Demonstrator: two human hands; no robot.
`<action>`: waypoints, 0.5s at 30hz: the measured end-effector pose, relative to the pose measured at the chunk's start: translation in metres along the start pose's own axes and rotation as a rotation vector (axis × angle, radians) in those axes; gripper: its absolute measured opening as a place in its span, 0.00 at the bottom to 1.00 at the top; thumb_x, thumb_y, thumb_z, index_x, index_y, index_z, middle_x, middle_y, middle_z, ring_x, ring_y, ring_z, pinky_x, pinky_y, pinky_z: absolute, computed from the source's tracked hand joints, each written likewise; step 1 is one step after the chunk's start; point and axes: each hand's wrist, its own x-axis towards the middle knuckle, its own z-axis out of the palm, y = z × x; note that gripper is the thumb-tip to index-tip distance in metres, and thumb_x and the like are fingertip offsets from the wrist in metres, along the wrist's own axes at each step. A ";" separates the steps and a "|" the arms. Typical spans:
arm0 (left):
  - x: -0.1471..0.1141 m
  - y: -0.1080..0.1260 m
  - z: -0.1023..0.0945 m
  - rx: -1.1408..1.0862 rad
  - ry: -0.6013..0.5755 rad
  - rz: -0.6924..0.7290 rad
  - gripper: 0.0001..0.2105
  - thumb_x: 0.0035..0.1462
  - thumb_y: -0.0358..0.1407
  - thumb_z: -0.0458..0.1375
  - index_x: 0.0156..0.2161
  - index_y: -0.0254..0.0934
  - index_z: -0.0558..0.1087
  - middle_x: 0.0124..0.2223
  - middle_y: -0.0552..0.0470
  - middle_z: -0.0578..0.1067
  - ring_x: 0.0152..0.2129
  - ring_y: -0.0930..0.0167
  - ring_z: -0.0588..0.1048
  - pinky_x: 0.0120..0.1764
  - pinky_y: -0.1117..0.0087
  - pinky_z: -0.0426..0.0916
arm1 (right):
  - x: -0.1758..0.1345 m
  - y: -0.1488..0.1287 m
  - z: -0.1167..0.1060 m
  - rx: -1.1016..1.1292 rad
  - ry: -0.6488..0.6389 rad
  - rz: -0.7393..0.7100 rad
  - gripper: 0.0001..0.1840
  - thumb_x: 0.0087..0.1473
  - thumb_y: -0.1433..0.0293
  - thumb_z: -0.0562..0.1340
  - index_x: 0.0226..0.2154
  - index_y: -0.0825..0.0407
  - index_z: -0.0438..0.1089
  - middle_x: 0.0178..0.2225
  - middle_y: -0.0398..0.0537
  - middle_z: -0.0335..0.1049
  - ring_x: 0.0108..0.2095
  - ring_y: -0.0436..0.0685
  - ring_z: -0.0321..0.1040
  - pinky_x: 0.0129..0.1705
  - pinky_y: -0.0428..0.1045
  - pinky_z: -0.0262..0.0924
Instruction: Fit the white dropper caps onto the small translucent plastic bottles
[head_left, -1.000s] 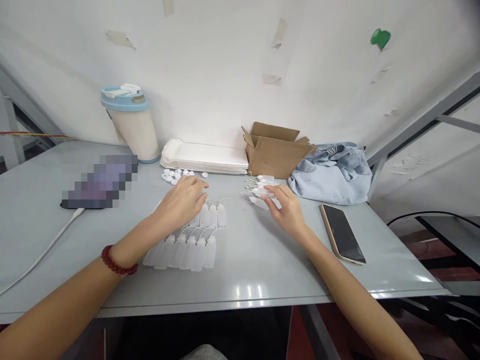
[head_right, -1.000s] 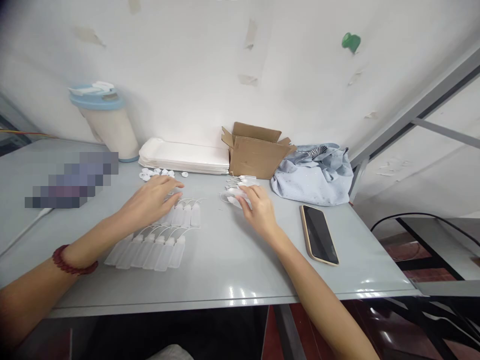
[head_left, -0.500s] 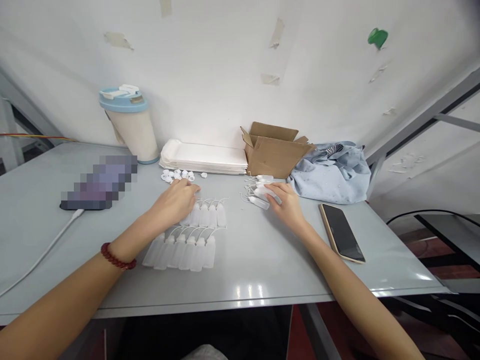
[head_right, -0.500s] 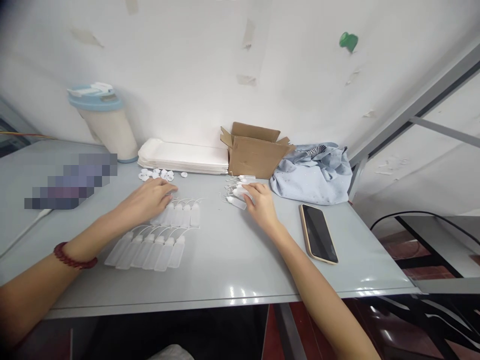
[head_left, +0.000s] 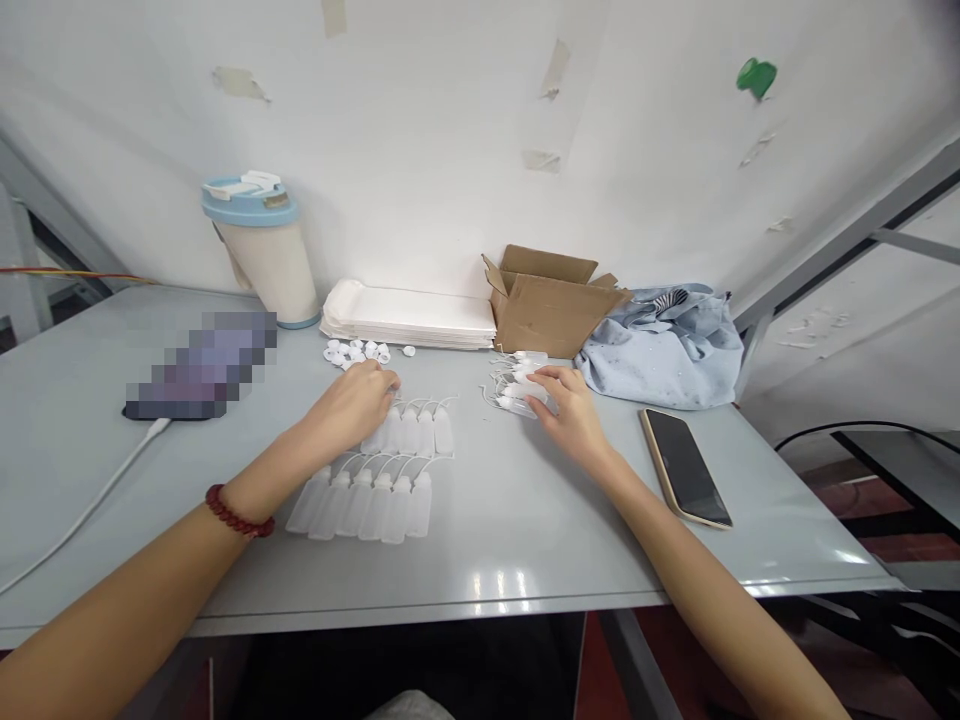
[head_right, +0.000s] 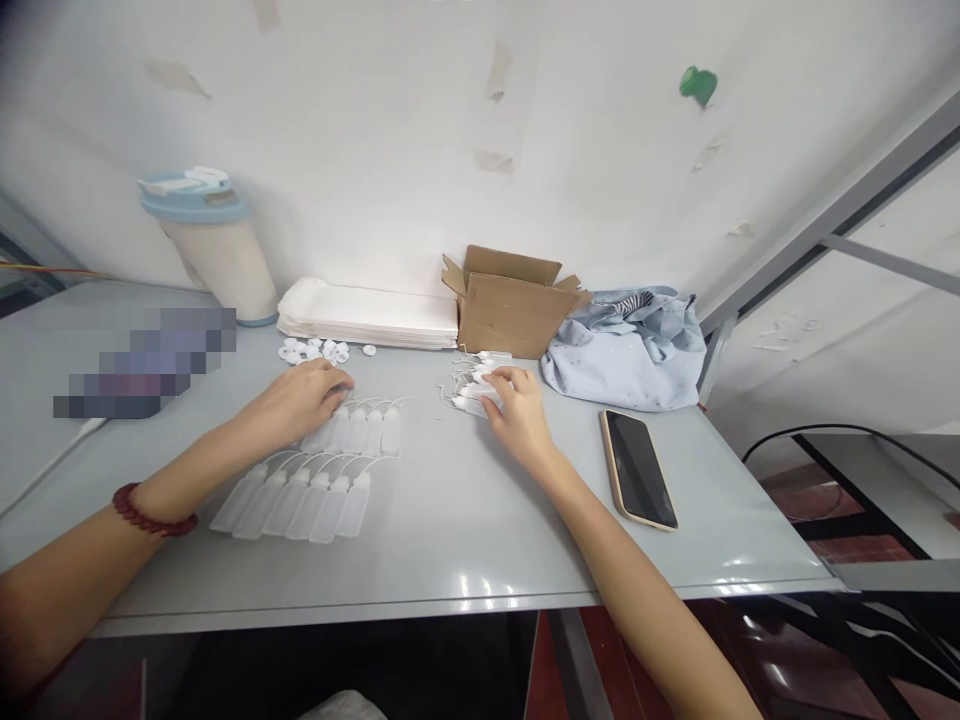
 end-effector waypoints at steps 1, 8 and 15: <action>0.000 0.000 0.000 -0.001 0.007 0.003 0.16 0.54 0.29 0.46 0.39 0.34 0.75 0.40 0.42 0.75 0.38 0.61 0.73 0.37 0.65 0.67 | 0.000 -0.002 -0.001 -0.013 0.012 -0.003 0.13 0.58 0.67 0.57 0.45 0.51 0.69 0.43 0.56 0.66 0.44 0.64 0.63 0.47 0.62 0.60; 0.001 -0.002 -0.001 0.035 0.123 -0.052 0.16 0.58 0.33 0.45 0.43 0.33 0.74 0.45 0.39 0.72 0.45 0.57 0.68 0.42 0.60 0.67 | -0.002 -0.046 -0.011 0.129 -0.077 -0.158 0.15 0.61 0.70 0.54 0.49 0.55 0.65 0.45 0.58 0.65 0.47 0.60 0.61 0.49 0.56 0.60; 0.002 -0.008 -0.005 0.132 0.135 -0.147 0.16 0.59 0.31 0.46 0.44 0.30 0.74 0.48 0.33 0.70 0.49 0.50 0.64 0.42 0.55 0.67 | -0.008 -0.077 -0.008 0.139 -0.411 -0.277 0.22 0.63 0.61 0.50 0.56 0.50 0.61 0.59 0.57 0.55 0.57 0.63 0.51 0.55 0.62 0.53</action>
